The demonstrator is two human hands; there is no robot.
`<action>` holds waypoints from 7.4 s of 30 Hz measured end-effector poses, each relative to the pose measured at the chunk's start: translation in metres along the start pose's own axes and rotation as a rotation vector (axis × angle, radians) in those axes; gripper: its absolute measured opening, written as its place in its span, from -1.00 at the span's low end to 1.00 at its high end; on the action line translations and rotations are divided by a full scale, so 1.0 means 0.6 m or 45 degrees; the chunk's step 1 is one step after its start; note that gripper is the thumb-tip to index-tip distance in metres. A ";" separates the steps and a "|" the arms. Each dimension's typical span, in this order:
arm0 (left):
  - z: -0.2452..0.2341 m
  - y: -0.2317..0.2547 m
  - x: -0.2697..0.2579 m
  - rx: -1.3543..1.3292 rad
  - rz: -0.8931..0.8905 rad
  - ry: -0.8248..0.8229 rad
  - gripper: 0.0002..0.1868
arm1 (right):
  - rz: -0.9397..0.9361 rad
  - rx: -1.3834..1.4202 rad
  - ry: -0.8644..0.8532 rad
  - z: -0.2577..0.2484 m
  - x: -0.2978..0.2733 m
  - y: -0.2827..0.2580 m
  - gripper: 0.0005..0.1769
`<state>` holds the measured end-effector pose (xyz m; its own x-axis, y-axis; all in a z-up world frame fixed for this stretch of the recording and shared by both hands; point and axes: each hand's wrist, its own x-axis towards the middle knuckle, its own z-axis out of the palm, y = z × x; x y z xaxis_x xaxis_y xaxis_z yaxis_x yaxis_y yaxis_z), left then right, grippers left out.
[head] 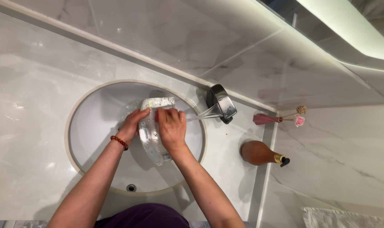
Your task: Cleaning the dustbin and filter of a robot vacuum cleaner in a bathroom sink using a cloth and running water.
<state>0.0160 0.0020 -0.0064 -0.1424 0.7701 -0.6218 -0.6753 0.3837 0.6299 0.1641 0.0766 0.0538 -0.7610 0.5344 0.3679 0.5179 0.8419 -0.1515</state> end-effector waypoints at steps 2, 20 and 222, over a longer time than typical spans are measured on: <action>-0.011 -0.003 0.007 0.039 -0.006 0.019 -0.41 | -0.020 0.055 -0.052 0.006 0.003 -0.002 -0.68; -0.017 -0.014 -0.004 0.146 0.132 -0.081 -0.39 | -0.184 0.008 -0.134 -0.005 -0.019 -0.005 -0.79; 0.049 -0.025 0.063 -0.541 -0.091 0.044 -0.31 | 0.715 0.961 -0.024 -0.043 -0.109 0.047 -0.90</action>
<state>0.0421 0.0401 -0.0257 -0.1037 0.7287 -0.6769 -0.9214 0.1860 0.3413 0.2384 0.0635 0.0493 -0.4865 0.8725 0.0463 0.4258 0.2830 -0.8594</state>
